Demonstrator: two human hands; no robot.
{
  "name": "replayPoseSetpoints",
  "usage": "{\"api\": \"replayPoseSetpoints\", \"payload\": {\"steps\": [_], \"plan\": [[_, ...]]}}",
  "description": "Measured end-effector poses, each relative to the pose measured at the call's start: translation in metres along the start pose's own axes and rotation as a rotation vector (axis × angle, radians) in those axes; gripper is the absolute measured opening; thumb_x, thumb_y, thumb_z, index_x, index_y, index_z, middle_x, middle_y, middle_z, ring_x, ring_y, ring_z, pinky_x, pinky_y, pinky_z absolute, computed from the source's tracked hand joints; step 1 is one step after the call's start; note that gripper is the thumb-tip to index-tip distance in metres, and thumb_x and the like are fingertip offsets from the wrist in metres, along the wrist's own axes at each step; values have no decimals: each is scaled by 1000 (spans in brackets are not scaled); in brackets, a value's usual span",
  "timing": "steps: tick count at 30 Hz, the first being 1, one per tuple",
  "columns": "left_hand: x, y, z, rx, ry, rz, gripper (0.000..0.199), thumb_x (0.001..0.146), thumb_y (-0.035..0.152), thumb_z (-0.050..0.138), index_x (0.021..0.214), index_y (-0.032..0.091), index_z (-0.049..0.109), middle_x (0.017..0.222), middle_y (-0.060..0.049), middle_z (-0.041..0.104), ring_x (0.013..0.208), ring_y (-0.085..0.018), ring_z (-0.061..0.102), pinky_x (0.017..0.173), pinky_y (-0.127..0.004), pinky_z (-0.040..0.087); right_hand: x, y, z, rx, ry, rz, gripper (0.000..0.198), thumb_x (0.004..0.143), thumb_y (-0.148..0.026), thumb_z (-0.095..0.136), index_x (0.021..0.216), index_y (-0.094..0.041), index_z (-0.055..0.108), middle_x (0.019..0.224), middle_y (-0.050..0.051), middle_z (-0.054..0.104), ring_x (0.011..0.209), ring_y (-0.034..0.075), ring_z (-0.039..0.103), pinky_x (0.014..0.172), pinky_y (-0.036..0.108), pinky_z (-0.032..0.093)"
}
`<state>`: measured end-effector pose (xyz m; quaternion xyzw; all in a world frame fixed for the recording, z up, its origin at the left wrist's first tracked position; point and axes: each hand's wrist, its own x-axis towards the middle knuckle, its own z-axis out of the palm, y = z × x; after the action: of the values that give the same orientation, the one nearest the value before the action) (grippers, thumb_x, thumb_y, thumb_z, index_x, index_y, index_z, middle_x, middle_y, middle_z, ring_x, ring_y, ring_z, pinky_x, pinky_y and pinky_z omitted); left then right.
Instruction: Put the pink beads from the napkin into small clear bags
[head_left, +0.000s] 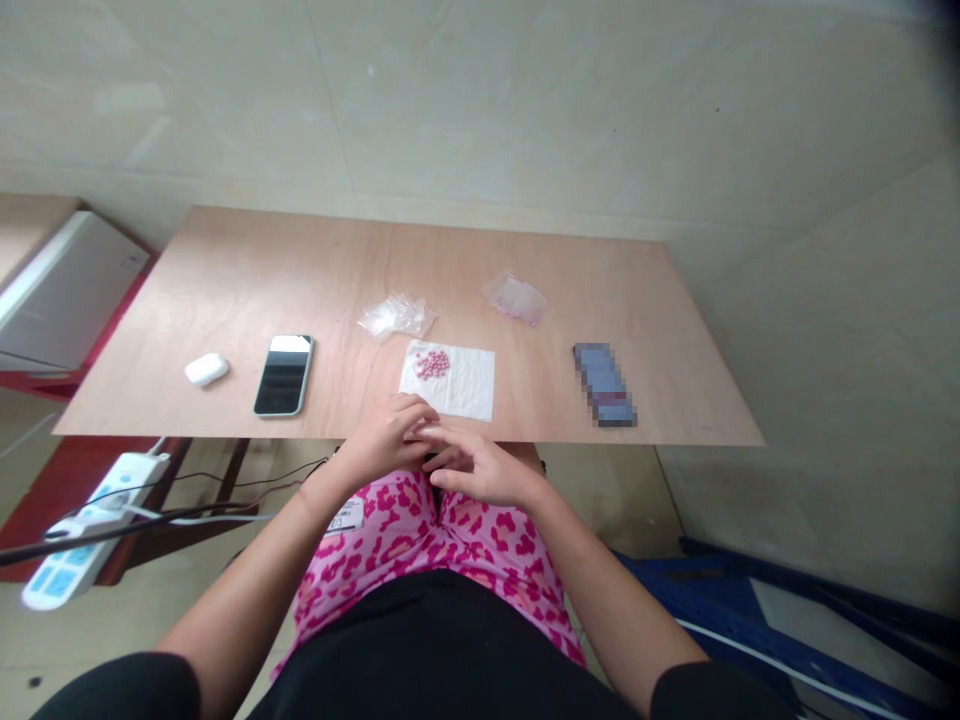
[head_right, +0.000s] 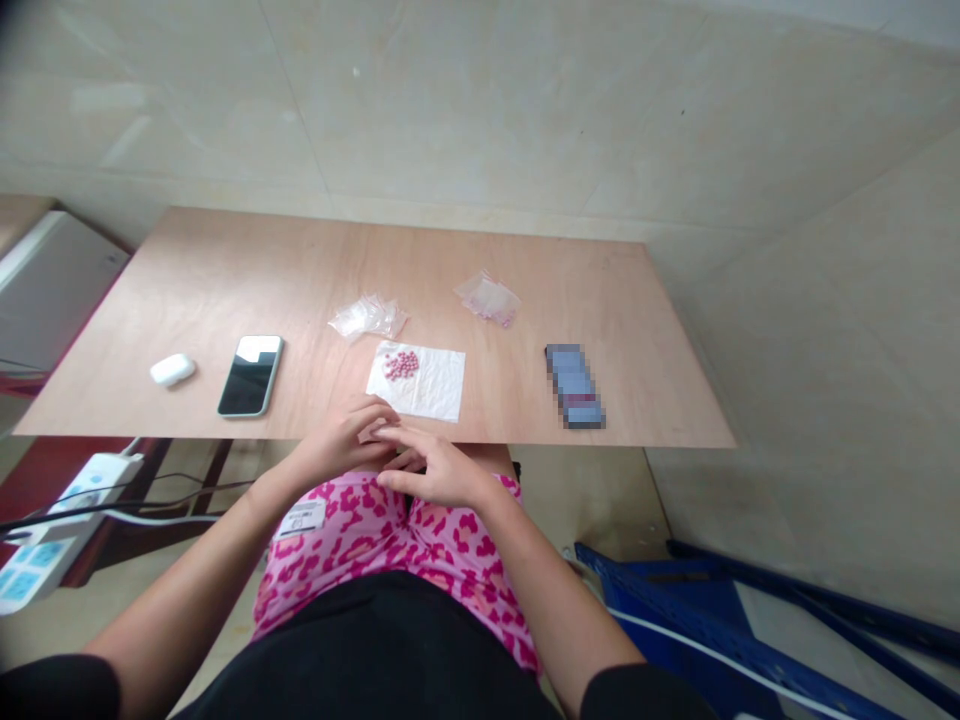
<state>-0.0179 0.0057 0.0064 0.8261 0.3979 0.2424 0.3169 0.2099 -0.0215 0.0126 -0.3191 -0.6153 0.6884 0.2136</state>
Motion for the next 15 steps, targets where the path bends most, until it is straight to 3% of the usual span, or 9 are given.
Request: {"api": "replayPoseSetpoints", "payload": {"steps": [5, 8, 11, 13, 15], "plan": [[-2, -1, -2, -24, 37, -17, 18, 93, 26, 72, 109, 22, 65, 107, -7, 69, 100, -26, 67, 90, -41, 53, 0, 1, -4, -115, 196, -133, 42, 97, -30, 70, 139, -26, 67, 142, 10, 67, 118, 27, 71, 99, 43, 60], [-2, 0, -6, -51, 67, -51, 26, 94, 30, 72, 118, 23, 63, 113, -8, 69, 106, -27, 67, 94, -43, 54, -1, -1, -9, -114, 393, -118, 29, 101, -32, 64, 127, -23, 71, 122, 9, 76, 100, 23, 75, 89, 38, 63], [-1, 3, -11, -87, 101, -82, 32, 94, 33, 72, 122, 24, 61, 118, -9, 69, 113, -27, 67, 99, -46, 55, 0, -27, -7, -253, 584, -176, 21, 103, -31, 59, 116, -22, 72, 107, 7, 77, 85, 19, 74, 79, 33, 62], [0, 4, -16, -116, 114, -93, 35, 94, 36, 72, 124, 24, 60, 122, -9, 68, 116, -28, 66, 102, -47, 54, 0, -62, 3, -441, 556, -301, 20, 103, -27, 58, 115, -22, 73, 106, 6, 77, 88, 18, 72, 82, 33, 61], [-1, 3, -20, -141, 130, -124, 34, 95, 37, 69, 126, 24, 60, 126, -9, 67, 120, -29, 64, 106, -47, 53, -2, -102, 21, -605, 366, -462, 22, 105, -25, 55, 118, -22, 72, 106, 6, 77, 94, 19, 73, 87, 33, 60]]}}
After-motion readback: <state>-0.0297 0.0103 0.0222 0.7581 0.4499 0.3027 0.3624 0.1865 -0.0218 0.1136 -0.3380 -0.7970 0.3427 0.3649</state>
